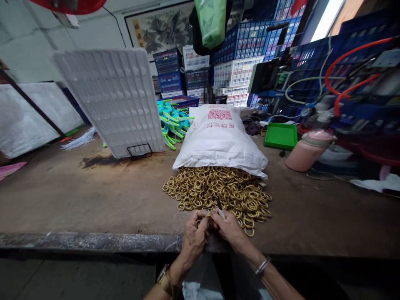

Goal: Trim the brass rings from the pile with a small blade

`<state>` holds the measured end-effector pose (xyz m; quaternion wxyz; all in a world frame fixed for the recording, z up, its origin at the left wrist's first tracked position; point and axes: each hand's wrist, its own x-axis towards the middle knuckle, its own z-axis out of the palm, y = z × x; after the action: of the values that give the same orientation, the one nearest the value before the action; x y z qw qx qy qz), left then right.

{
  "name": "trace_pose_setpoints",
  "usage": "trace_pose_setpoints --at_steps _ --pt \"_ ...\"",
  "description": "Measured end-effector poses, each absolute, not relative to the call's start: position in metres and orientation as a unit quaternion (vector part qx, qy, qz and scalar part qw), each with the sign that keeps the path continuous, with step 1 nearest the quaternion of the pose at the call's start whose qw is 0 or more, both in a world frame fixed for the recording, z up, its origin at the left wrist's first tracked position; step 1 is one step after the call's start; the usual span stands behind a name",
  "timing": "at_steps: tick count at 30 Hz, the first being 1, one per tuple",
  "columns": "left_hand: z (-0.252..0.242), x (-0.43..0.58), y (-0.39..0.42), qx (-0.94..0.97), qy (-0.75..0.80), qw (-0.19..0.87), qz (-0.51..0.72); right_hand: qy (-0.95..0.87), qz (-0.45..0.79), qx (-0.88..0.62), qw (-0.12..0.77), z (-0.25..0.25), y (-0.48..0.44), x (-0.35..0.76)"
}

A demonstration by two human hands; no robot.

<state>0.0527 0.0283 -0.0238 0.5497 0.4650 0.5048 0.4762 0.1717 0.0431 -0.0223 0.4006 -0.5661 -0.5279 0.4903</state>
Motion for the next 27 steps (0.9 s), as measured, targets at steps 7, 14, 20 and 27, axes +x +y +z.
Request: trace_pose_setpoints --at_steps 7,14,20,27 --pt "-0.023 0.053 0.026 0.432 0.495 0.612 0.439 -0.578 0.424 -0.583 0.384 -0.021 0.048 0.174" --pt "-0.019 0.051 0.027 0.411 0.457 0.682 0.396 -0.594 0.421 -0.576 0.372 -0.025 0.048 0.176" --pt "-0.028 0.051 0.026 0.380 0.416 0.702 0.436 -0.615 0.390 -0.583 0.361 -0.027 0.048 0.178" --pt "-0.034 0.052 0.030 0.379 0.427 0.683 0.455 -0.727 0.254 -0.597 0.228 -0.038 0.037 0.179"
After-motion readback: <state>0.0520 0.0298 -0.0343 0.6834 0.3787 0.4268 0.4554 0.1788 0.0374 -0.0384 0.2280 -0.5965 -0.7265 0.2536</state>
